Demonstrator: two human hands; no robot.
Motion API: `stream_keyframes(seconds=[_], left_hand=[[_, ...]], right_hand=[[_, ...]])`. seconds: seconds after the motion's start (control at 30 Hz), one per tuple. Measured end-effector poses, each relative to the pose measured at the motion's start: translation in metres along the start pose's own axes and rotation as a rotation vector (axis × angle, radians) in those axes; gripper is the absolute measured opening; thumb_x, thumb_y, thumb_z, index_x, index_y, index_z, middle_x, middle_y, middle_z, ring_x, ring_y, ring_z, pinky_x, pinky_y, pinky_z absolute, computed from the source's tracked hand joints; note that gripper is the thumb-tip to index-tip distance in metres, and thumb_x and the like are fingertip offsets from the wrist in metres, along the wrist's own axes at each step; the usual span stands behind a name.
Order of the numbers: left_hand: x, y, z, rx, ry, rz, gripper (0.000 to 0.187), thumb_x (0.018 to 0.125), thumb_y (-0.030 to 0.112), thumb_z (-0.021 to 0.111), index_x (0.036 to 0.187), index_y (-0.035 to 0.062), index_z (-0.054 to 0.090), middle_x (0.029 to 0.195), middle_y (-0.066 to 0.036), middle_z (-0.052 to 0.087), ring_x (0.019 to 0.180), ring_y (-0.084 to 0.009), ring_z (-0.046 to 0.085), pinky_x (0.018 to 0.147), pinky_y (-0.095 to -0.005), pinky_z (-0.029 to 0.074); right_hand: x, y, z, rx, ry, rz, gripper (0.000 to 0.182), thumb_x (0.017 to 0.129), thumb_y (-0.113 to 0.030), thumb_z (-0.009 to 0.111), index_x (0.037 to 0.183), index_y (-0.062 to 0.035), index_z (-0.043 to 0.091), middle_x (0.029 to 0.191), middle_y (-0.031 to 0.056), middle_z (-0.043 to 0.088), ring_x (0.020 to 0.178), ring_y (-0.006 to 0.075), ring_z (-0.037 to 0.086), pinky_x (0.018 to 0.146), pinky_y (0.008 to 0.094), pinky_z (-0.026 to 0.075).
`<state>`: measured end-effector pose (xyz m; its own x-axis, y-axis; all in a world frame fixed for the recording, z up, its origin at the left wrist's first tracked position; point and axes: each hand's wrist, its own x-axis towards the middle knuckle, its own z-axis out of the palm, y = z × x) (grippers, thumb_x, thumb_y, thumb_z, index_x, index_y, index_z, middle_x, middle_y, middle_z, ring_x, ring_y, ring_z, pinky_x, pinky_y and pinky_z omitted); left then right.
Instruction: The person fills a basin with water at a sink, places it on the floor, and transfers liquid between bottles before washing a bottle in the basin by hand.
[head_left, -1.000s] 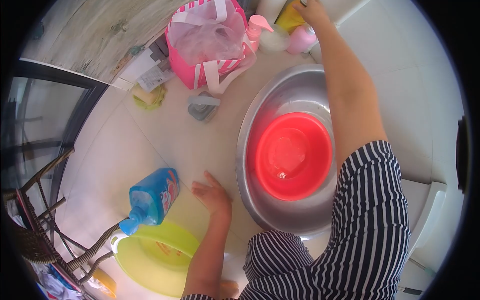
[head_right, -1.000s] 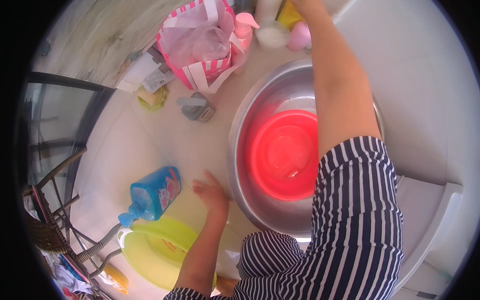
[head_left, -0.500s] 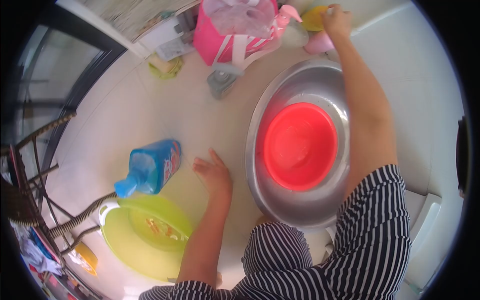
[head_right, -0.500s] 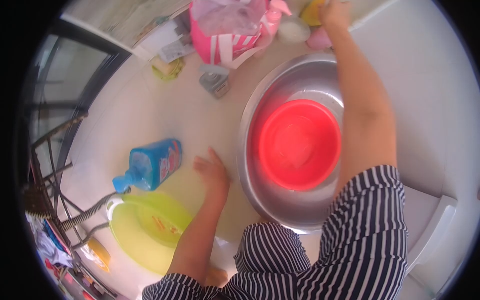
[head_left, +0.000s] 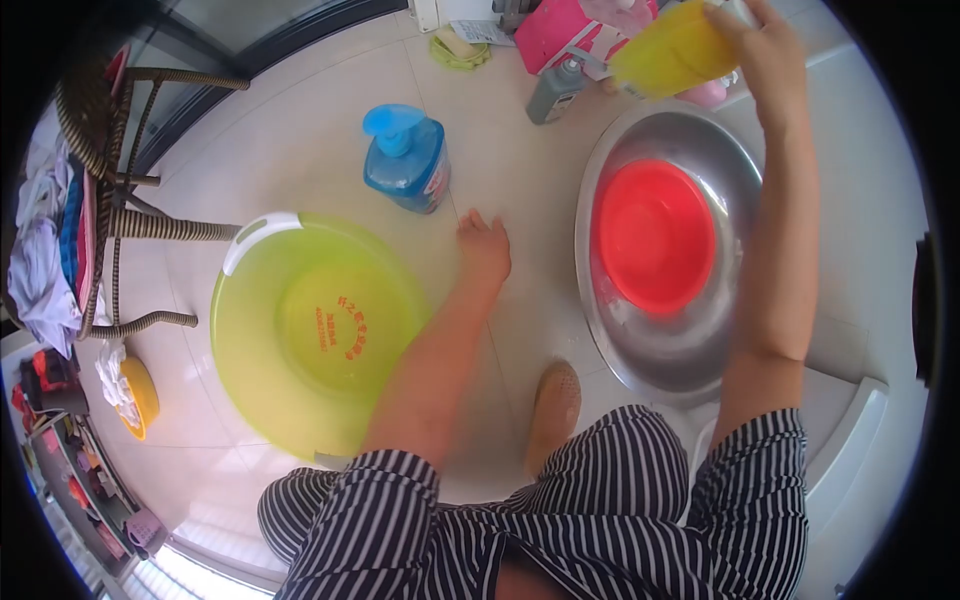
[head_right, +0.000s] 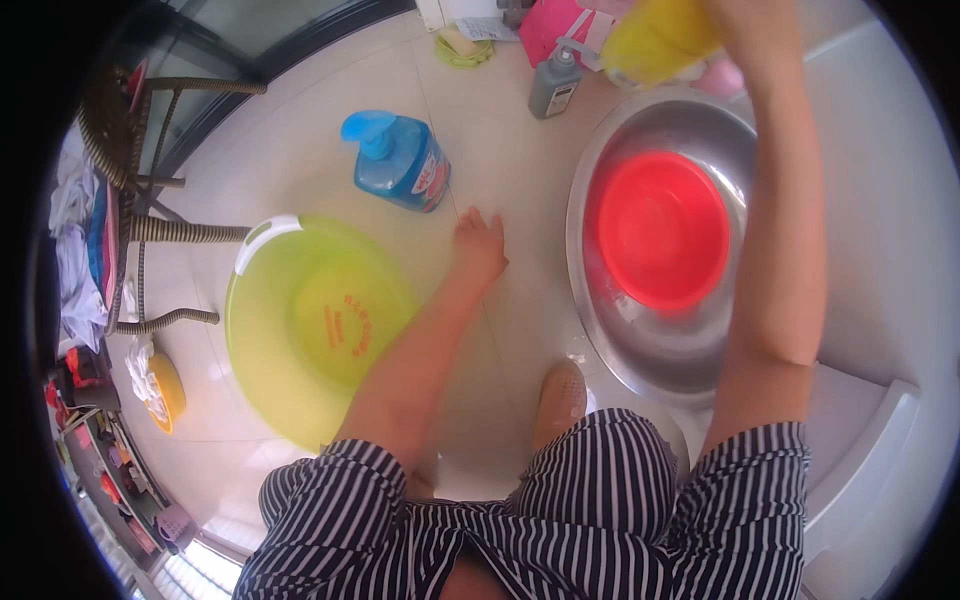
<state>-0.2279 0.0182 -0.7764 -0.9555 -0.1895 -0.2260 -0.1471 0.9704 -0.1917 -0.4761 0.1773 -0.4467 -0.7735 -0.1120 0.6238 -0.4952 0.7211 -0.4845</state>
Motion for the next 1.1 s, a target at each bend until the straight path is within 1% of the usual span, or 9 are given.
stream_keyframes(seconds=[0.1,0.17,0.27,0.33,0.47,0.6,0.7,0.8,1.1], left_hand=[[-0.028,-0.036,-0.064,-0.622,-0.504,0.124,0.046,0.086,0.036,0.068,0.123,0.0087,0.066,0.123,-0.019,0.067,0.11,-0.0308,0.067,0.092,-0.0428,0.05],[-0.068,-0.047,-0.096,-0.688,-0.357,0.165,0.031,0.087,0.035,0.067,0.087,0.0048,0.072,0.094,-0.011,0.074,0.089,-0.0208,0.07,0.078,-0.0375,0.053],[-0.101,-0.085,-0.154,-1.095,-0.317,-0.228,0.029,0.089,0.033,0.064,0.082,0.0061,0.073,0.079,-0.009,0.072,0.082,-0.0182,0.069,0.077,-0.037,0.052],[-0.1,-0.101,-0.154,-1.146,0.138,-0.425,0.032,0.091,0.033,0.064,0.098,0.0034,0.074,0.095,-0.019,0.072,0.088,-0.0334,0.071,0.08,-0.043,0.054],[-0.068,-0.145,-0.14,-1.121,0.754,-0.305,0.051,0.091,0.033,0.071,0.128,-0.0016,0.062,0.127,-0.018,0.065,0.115,-0.0312,0.063,0.099,-0.0407,0.047],[-0.02,-0.149,-0.143,-1.121,0.776,-0.221,0.054,0.092,0.029,0.072,0.132,-0.0032,0.058,0.124,-0.019,0.065,0.119,-0.0296,0.06,0.104,-0.0386,0.043],[-0.004,-0.153,-0.144,-1.383,0.559,-0.128,0.056,0.091,0.027,0.074,0.134,-0.0037,0.055,0.121,-0.017,0.065,0.114,-0.0255,0.06,0.101,-0.0364,0.044],[0.004,-0.166,-0.134,-1.424,0.355,-0.075,0.059,0.091,0.028,0.074,0.136,-0.0029,0.052,0.122,-0.013,0.064,0.114,-0.021,0.058,0.1,-0.034,0.045],[0.002,-0.166,-0.153,-1.281,0.268,0.276,0.044,0.098,0.024,0.065,0.136,0.0038,0.054,0.121,-0.011,0.066,0.11,-0.0217,0.062,0.097,-0.0339,0.047]], right_hand=[[-0.05,-0.041,-0.009,0.254,-0.415,0.284,0.037,0.088,-0.031,0.073,0.119,-0.0117,0.067,0.111,0.018,0.065,0.092,0.0237,0.069,0.085,0.0349,0.054],[-0.097,-0.072,-0.001,0.356,-0.47,0.269,0.026,0.084,-0.021,0.072,0.101,-0.0029,0.067,0.091,0.0147,0.062,0.095,0.0325,0.062,0.084,0.0417,0.051],[-0.168,-0.07,0.023,0.231,-0.566,-0.007,0.033,0.084,-0.02,0.073,0.113,-0.008,0.063,0.109,0.0187,0.054,0.096,0.0383,0.062,0.086,0.0445,0.05],[-0.2,-0.085,0.028,0.16,-0.639,-0.005,0.032,0.085,-0.021,0.072,0.112,-0.0086,0.062,0.111,0.0193,0.054,0.095,0.0415,0.062,0.086,0.0469,0.051],[-0.245,-0.091,0.04,0.208,-0.889,0.063,0.032,0.086,-0.024,0.071,0.112,-0.0098,0.06,0.111,0.0164,0.054,0.096,0.0407,0.063,0.085,0.0462,0.052],[-0.239,-0.097,0.029,0.145,-1.214,-0.24,0.036,0.085,-0.026,0.074,0.113,-0.0097,0.059,0.121,0.0138,0.055,0.097,0.0378,0.064,0.085,0.0453,0.052],[-0.182,-0.092,0.035,0.191,-1.406,-0.018,0.053,0.084,-0.029,0.075,0.13,-0.0114,0.055,0.138,0.0151,0.051,0.11,0.0368,0.062,0.093,0.0437,0.051],[-0.192,-0.044,0.106,0.363,-0.912,-0.16,0.079,0.079,-0.026,0.08,0.147,-0.0126,0.041,0.15,0.0157,0.044,0.127,0.0339,0.054,0.102,0.0408,0.048],[-0.185,-0.053,0.151,0.721,-1.068,-0.187,0.089,0.069,-0.021,0.085,0.146,-0.0119,0.042,0.141,0.0147,0.048,0.131,0.0325,0.049,0.107,0.0398,0.045]])
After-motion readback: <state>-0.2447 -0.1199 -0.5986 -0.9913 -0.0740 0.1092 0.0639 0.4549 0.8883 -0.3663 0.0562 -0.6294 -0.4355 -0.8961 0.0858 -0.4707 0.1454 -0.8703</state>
